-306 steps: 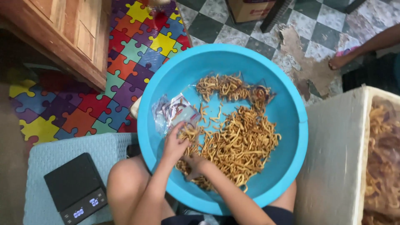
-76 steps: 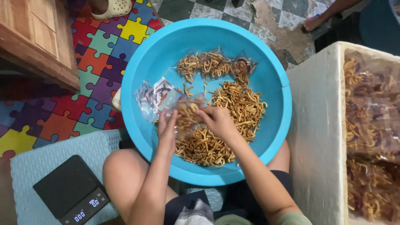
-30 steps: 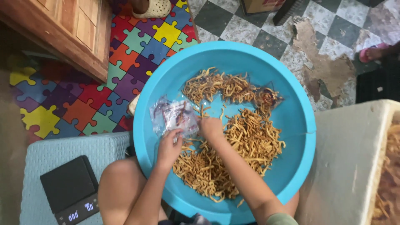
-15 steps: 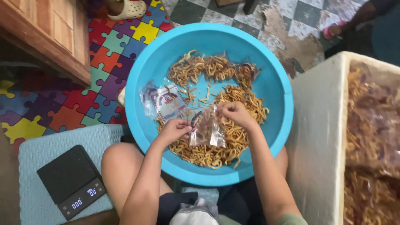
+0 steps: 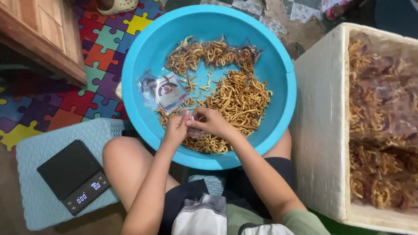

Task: The person scoops dried noodles from a blue basin and places them into small clear plastic bags. The filled bags are set aside in the basin while the person continues to fill additional bags by hand.

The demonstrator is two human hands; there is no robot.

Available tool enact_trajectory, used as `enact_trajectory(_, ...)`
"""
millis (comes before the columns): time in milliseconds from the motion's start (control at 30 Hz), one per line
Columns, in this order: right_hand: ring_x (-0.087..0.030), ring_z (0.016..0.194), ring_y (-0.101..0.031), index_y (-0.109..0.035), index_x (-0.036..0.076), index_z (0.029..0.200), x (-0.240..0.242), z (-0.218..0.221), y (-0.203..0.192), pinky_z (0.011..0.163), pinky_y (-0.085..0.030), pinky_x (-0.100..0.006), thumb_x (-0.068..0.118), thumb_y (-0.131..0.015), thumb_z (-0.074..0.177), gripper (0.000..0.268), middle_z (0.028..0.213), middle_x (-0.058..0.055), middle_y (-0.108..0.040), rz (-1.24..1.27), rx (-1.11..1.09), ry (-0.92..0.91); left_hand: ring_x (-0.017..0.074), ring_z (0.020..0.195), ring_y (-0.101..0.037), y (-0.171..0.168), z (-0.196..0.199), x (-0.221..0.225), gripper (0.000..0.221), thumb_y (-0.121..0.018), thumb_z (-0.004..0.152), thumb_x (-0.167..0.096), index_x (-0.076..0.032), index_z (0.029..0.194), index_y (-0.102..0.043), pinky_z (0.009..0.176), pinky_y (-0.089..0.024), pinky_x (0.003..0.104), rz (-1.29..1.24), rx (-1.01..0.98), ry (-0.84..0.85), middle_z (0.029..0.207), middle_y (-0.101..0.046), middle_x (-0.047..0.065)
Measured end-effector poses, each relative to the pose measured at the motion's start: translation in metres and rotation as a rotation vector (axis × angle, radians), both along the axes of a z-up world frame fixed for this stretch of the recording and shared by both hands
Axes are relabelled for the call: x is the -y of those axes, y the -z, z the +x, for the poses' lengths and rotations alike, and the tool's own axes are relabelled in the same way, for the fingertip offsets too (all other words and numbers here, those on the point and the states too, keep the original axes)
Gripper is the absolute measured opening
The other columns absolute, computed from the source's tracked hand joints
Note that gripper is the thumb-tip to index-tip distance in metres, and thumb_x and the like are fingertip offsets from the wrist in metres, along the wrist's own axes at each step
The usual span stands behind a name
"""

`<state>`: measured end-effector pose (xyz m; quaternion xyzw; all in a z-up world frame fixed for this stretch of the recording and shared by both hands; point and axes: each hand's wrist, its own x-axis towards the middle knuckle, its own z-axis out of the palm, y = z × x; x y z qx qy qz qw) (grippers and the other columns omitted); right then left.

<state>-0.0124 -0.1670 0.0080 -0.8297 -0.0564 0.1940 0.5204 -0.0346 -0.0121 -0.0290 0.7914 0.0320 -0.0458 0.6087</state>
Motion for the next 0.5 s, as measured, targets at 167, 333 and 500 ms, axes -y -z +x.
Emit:
enact_trajectory(167,-0.03,0.066,-0.067,-0.063,0.013,0.074,0.026,0.012,0.016,0.062,-0.052,-0.039,0.03,-0.061,0.085,0.02,0.064,-0.008,-0.065,-0.416,0.404,-0.113,0.0253,0.057,-0.056,0.018,0.014,-0.023,0.037,-0.067,0.081,-0.026,-0.017,0.053,-0.044,0.056,-0.046,0.034,0.401,0.413,-0.093,0.049,-0.045,0.003)
enact_trajectory(333,-0.026,0.065,-0.064,-0.058,0.018,0.074,0.031,0.013,0.0,0.057,-0.051,-0.036,0.034,-0.058,0.083,0.018,0.064,-0.002,-0.057,-0.668,0.551,0.052,0.0333,0.082,-0.061,-0.046,0.001,0.003,0.01,-0.055,0.077,-0.002,-0.01,0.082,-0.056,0.064,-0.052,0.045,0.526,0.604,0.159,0.112,-0.048,0.007)
enact_trajectory(500,-0.039,0.087,-0.058,-0.055,0.009,0.099,0.007,-0.009,-0.02,0.069,-0.051,-0.04,0.012,-0.055,0.084,0.015,0.087,-0.011,-0.047,-0.308,0.722,0.064,0.0286,0.112,-0.057,-0.024,0.006,0.005,0.036,-0.05,0.079,-0.001,-0.01,0.112,-0.063,0.086,-0.05,0.04,0.555,0.449,0.356,0.12,-0.059,0.008)
